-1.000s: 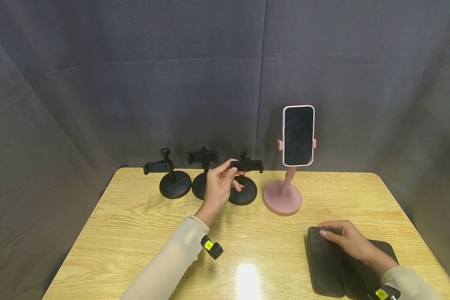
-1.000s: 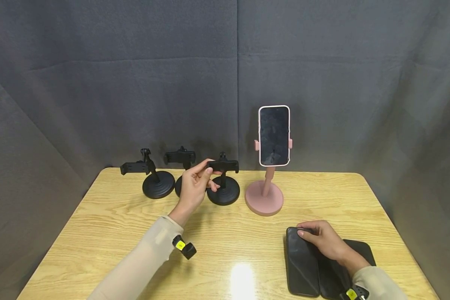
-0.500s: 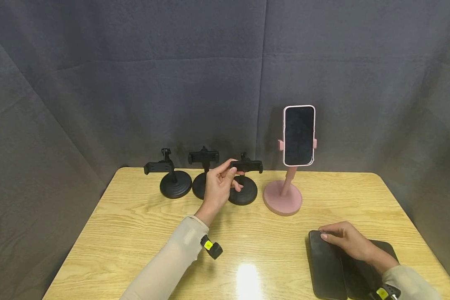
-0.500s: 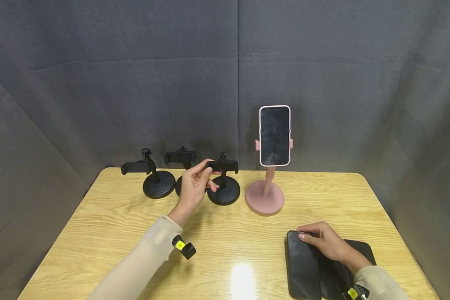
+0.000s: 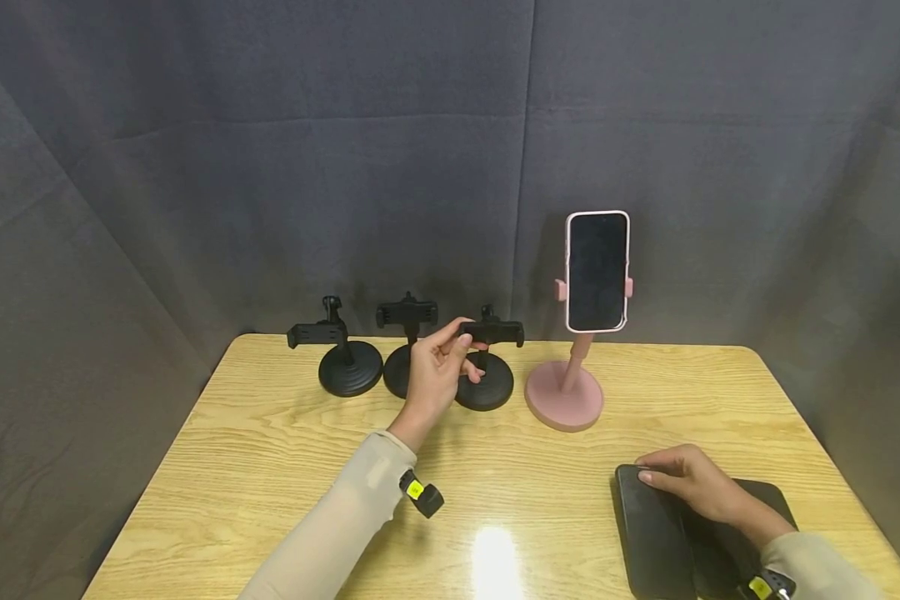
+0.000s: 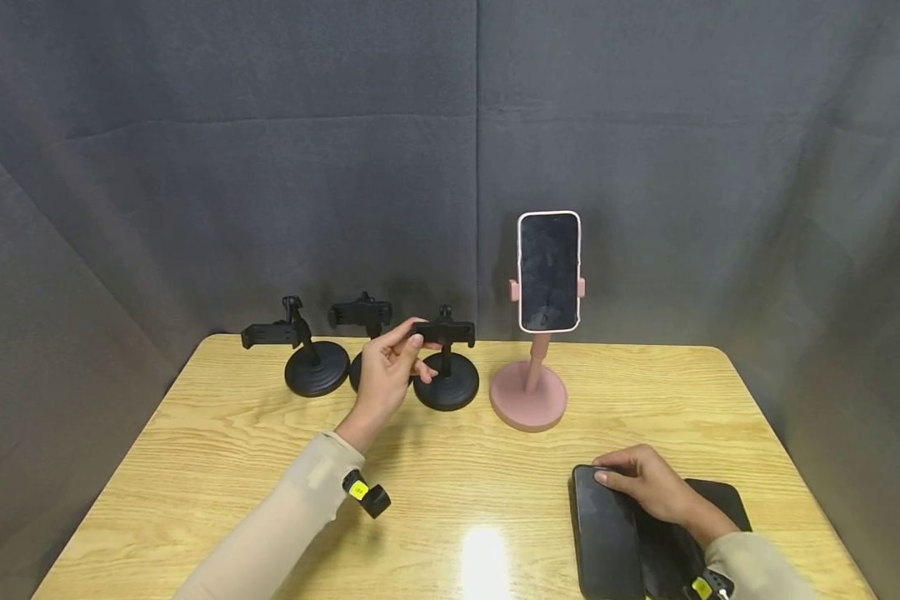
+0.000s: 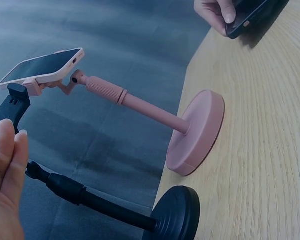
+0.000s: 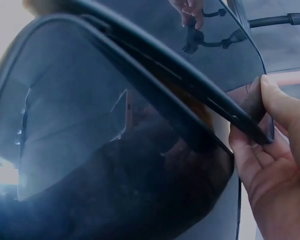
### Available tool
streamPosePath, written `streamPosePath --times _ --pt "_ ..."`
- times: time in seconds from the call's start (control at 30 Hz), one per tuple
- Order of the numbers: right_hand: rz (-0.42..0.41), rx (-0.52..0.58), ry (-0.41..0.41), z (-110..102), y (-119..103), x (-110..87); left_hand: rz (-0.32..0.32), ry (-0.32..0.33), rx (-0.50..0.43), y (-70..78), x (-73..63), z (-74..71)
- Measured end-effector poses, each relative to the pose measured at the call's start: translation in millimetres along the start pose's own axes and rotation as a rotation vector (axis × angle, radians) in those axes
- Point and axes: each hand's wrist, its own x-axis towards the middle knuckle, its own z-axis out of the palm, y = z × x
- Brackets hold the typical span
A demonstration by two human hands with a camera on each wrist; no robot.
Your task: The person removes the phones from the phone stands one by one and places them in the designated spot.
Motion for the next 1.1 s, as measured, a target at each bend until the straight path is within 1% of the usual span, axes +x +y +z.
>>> streamPosePath --times 0.2,0.47,0.6,0.83,1.1 --pt "0.017 -0.047 0.058 5.0 0.3 2.9 0.005 0.003 -0.003 -0.2 -0.3 -0.9" --pt "-0.023 -0.071 0.097 7.3 0.5 5.7 -0.005 0.007 0.014 0.7 -1.1 -0.9" --pt "-0.021 -0.086 0.116 8.0 1.0 6.0 -0.014 0.007 0.014 0.6 -0.9 -1.1" --pt "-0.016 -0.096 0.124 7.6 5.6 8.0 -0.016 0.006 0.016 -0.6 -0.3 -1.2" --pt "0.022 -0.098 0.118 6.1 8.6 9.2 -0.013 0.008 0.01 -1.3 -1.5 -3.1"
